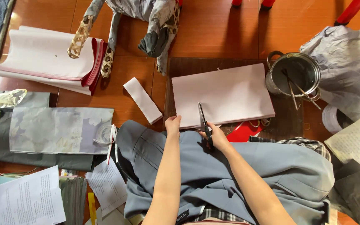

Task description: Cutting paper sheets into strips using scissors.

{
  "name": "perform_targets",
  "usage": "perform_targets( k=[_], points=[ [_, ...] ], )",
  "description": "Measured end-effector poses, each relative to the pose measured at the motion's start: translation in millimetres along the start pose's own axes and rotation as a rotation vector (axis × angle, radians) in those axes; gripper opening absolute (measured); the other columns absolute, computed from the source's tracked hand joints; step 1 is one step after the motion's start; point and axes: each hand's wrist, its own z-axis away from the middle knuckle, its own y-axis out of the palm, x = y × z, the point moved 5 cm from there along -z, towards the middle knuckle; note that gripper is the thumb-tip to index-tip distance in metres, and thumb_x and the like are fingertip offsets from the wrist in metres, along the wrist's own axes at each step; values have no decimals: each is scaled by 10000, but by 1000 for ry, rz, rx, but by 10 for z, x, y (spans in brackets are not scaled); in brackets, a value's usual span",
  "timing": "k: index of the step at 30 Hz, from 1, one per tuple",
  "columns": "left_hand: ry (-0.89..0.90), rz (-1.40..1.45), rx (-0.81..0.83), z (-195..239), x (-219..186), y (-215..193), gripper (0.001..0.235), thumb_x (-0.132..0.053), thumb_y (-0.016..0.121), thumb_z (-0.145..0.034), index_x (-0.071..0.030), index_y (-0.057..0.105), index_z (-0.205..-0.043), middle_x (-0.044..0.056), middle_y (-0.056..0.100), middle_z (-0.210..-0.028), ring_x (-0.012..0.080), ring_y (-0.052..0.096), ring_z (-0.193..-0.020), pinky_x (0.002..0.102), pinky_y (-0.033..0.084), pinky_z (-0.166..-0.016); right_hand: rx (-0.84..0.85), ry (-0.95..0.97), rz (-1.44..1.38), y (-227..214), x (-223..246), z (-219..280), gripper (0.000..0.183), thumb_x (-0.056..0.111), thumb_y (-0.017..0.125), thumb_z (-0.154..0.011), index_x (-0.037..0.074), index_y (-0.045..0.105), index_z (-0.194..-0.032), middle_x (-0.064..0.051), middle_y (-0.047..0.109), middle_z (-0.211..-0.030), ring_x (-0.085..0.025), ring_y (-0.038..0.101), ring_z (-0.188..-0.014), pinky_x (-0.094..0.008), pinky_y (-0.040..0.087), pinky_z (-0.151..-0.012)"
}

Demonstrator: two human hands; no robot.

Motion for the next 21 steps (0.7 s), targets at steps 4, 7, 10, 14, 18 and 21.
perform_targets(
  k=[4, 7, 10, 14, 18, 21],
  points=[
    [63, 191, 78, 482, -434, -64, 321, -137, 808, -743, -17, 682, -1013, 38, 578, -724, 149, 573, -719, 260, 495, -622, 20, -4, -64, 14, -72, -63, 674, 229, 803, -796, 20, 488, -1354, -155, 615, -589, -244, 653, -411, -331, 523, -336],
    [-134, 283, 341, 836, -614, -9, 433, -192, 758, -852, -83, 519, -1196, 210, 557, -1111, 375, 618, -920, 521, 621, -622, 24, -14, -183, 17, -94, -57, 604, 156, 775, -821, -17, 501, -1331, -174, 600, -580, -270, 639, -406, -338, 520, -317],
    [-131, 263, 358, 836, -654, -12, 546, -10, 698, -839, -64, 432, -1313, 246, 488, -1198, 416, 673, -755, 464, 630, -588, 28, -98, -261, -52, 82, 152, 324, 163, 757, -840, 17, 646, -1107, -196, 597, -483, -273, 625, -354, -315, 498, -294],
    [-96, 311, 323, 808, -697, -89, 529, 30, 742, -791, -33, 481, -1247, 218, 532, -1099, 375, 651, -786, 470, 625, -596, 183, 132, -390, -114, 324, 730, 544, 327, 653, -886, 83, 473, -1337, -272, 628, -631, -392, 706, -583, -478, 592, -513],
    [-110, 355, 356, 855, -740, -101, 574, 92, 761, -749, -35, 461, -1222, 175, 524, -1058, 337, 645, -755, 448, 639, -629, 299, 422, -479, -86, 485, 1151, 809, 473, 571, -882, 135, 216, -1525, -295, 578, -752, -498, 699, -731, -589, 596, -619],
    [-90, 352, 376, 910, -817, -137, 634, 88, 767, -741, -47, 456, -1277, 183, 513, -1080, 366, 660, -744, 423, 646, -600, 350, 420, -429, 27, 403, 1017, 808, 497, 601, -874, 169, 247, -1523, -277, 585, -756, -462, 708, -706, -557, 607, -598]
  ],
)
